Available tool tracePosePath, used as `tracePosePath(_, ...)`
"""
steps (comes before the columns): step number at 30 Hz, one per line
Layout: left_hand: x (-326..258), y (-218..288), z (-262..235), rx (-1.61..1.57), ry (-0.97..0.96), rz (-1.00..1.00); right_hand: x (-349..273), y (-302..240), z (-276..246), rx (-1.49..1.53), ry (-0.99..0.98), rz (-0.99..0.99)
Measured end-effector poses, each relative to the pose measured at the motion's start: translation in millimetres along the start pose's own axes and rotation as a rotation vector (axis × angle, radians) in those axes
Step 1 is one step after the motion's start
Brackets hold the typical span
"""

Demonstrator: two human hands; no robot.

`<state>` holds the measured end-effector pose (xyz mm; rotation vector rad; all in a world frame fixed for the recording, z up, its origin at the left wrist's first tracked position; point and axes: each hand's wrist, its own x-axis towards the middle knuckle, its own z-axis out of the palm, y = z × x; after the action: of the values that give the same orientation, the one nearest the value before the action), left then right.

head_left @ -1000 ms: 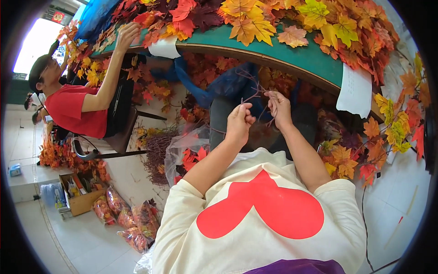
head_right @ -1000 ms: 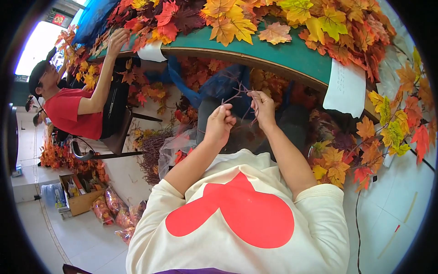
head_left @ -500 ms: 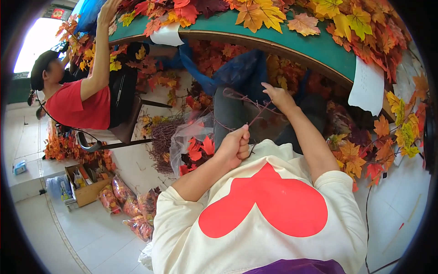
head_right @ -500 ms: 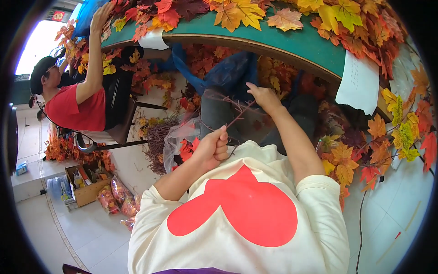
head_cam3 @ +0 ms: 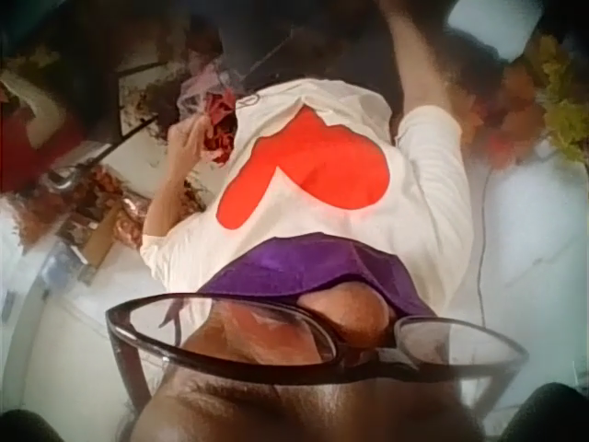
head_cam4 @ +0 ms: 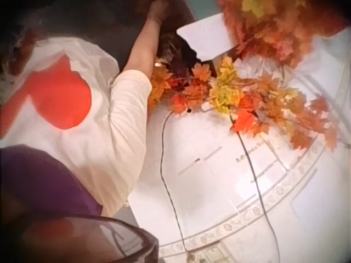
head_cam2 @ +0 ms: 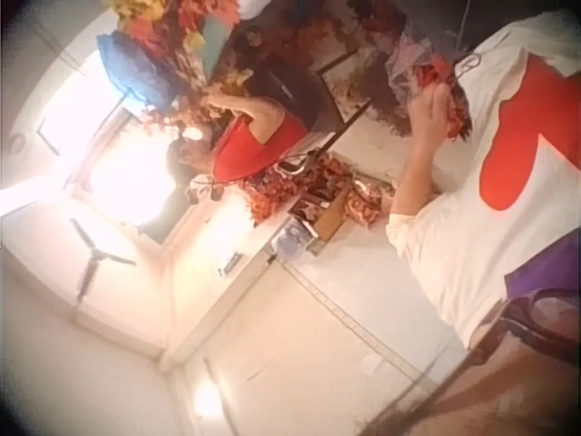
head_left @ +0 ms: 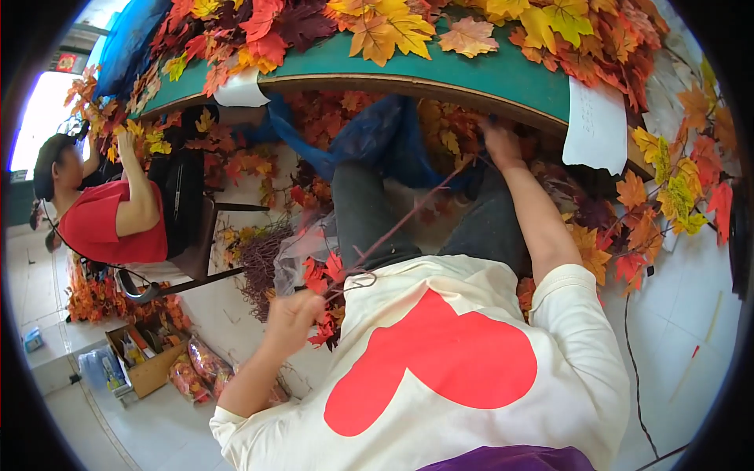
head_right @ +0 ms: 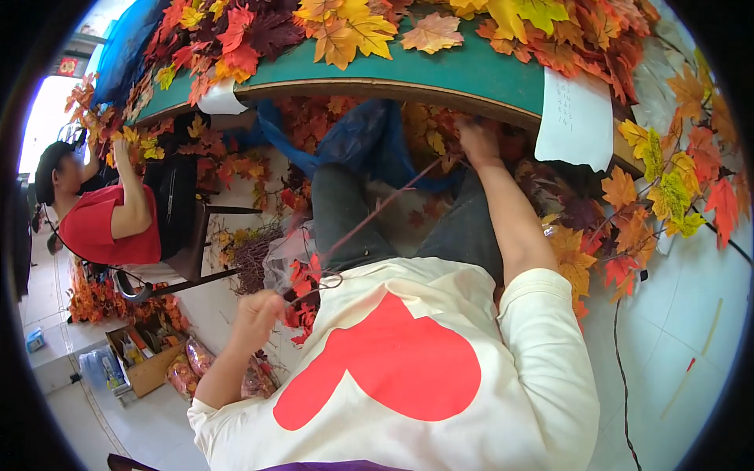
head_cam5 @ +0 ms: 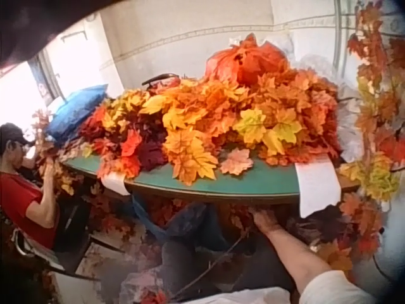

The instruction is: Assembling artificial maple leaves onto plastic stems to create decorative foliage branches.

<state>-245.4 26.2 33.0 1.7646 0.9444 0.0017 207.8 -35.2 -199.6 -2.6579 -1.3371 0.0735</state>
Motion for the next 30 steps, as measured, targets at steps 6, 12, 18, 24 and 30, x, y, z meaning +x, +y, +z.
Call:
tracePosePath(6, 28, -58, -31, -0.032, 0.265, -0.111, -39, -14, -21, 0.733, -0.547, -0.277)
tracePosePath(12, 39, -56, -31, -0.261, 0.213, -0.247, -68, -2, -8, 0.887, -0.469, -0.244)
tracePosePath(18, 66, -55, -52, 0.015, 0.604, -0.101, -59, -7, -13, 0.847, -0.614, -0.250)
tracePosePath(24, 118, -7, 2, 1.255, 0.793, 0.404, -86, -83, -44, 0.843, -0.057, -0.244)
tracePosePath(30, 146, 15, 104, 0.222, 0.260, 0.396, -100, -134, -74, 0.702, 0.210, -0.394)
